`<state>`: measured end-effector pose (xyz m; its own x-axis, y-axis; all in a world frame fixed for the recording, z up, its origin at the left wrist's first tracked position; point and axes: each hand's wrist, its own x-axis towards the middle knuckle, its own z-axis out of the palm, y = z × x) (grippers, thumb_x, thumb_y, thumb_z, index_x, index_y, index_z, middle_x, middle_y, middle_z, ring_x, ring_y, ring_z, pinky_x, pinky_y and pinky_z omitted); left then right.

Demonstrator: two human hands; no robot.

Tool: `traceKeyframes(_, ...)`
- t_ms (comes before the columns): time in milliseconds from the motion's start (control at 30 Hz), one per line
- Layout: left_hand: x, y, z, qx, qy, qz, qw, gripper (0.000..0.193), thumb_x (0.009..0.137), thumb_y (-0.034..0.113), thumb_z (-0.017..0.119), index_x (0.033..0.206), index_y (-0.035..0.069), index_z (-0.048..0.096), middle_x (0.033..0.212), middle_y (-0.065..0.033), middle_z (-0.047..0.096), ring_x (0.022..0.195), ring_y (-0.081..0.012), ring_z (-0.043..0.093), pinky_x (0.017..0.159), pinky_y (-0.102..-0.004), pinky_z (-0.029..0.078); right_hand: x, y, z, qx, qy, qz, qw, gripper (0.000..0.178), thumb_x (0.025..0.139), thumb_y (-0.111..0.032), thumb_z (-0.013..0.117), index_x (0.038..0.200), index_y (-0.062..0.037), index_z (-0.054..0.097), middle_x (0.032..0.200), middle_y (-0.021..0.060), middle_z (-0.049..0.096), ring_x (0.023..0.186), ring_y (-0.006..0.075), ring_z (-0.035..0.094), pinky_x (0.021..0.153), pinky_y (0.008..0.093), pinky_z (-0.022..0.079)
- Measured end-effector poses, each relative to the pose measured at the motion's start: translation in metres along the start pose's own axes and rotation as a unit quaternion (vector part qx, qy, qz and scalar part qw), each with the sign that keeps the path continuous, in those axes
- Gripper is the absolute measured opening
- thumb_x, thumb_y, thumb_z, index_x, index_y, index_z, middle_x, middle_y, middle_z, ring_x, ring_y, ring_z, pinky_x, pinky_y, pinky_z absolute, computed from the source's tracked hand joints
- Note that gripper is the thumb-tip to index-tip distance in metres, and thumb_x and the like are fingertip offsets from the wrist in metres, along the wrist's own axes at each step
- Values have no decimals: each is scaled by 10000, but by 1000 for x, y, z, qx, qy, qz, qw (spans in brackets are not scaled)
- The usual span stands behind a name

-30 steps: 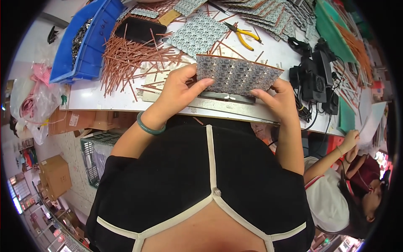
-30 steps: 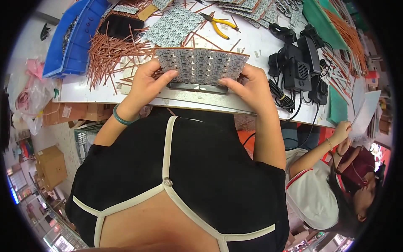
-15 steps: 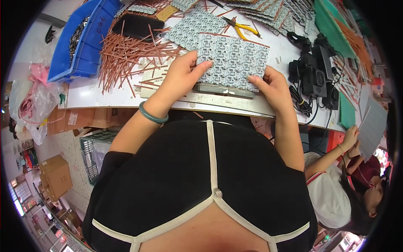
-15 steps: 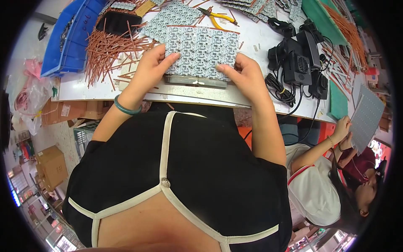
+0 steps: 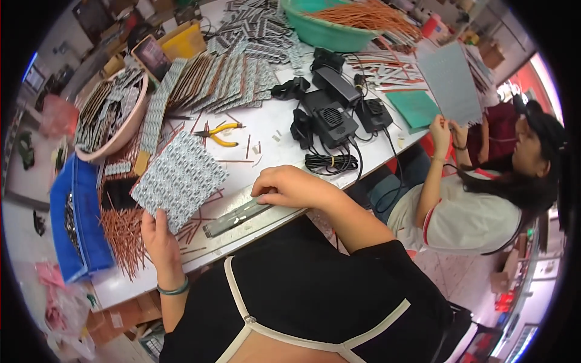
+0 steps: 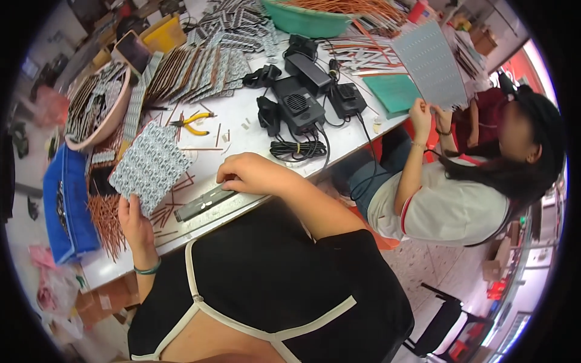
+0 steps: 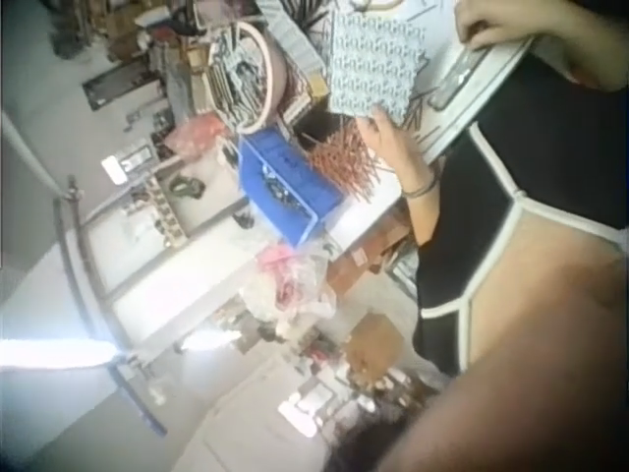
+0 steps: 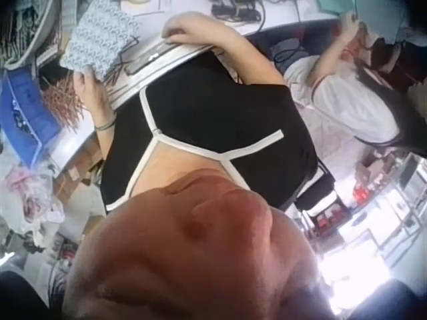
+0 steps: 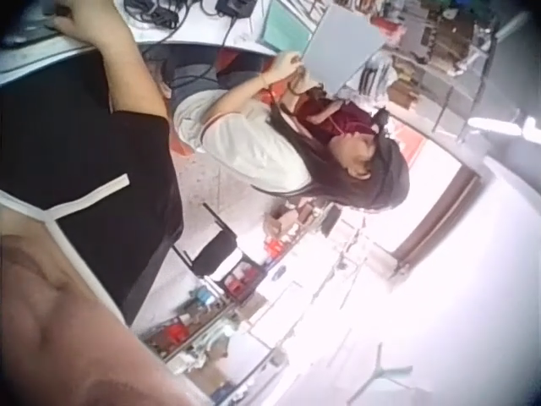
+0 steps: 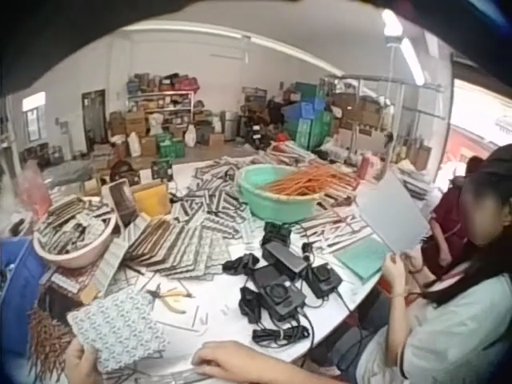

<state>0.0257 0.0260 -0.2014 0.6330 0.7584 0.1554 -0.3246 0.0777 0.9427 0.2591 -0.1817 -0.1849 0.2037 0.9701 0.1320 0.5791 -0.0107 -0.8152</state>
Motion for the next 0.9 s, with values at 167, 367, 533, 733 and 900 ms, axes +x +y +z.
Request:
traceKeyframes(167,-3,-3,-9,-9,8,-11,1000,327,942,84,491,1245,-37,467,1224,-113,546,1086,-175,529,953,-314,397,0,8,-6,13,-26,-20,999,156,766,-135,672,885,-38,645,774,111,624,717,242,612,657,334,476)
traceKeyframes(367,-9,-6,-18,-15,26,-11,999,348,944,104,497,1258,-42,459,1228,-118,549,1097,-181,532,949,-318,404,3,12,-8,62,-65,-46,995,135,793,-102,666,911,-37,656,828,75,650,744,185,617,666,298,482)
traceKeyframes(533,-6,-6,-17,-13,43,-25,999,347,943,120,505,1249,-40,470,1224,-121,553,1100,-183,531,956,-317,397,15,6,-6,144,83,-48,985,111,804,-95,664,899,-37,665,817,68,660,717,139,608,649,265,476)
traceKeyframes(733,7,-4,1,-15,27,-36,999,347,941,134,517,1244,-29,480,1214,-107,562,1091,-173,537,954,-305,397,24,22,-3,91,236,11,968,120,808,-89,671,908,-21,661,735,42,649,635,88,574,598,232,466)
traceKeyframes(900,10,-9,-1,-40,28,-46,998,361,940,136,518,1254,-34,471,1233,-114,554,1107,-181,534,959,-312,399,22,29,-7,97,352,-6,931,168,815,-92,663,967,-22,650,881,75,624,719,119,591,658,236,475)
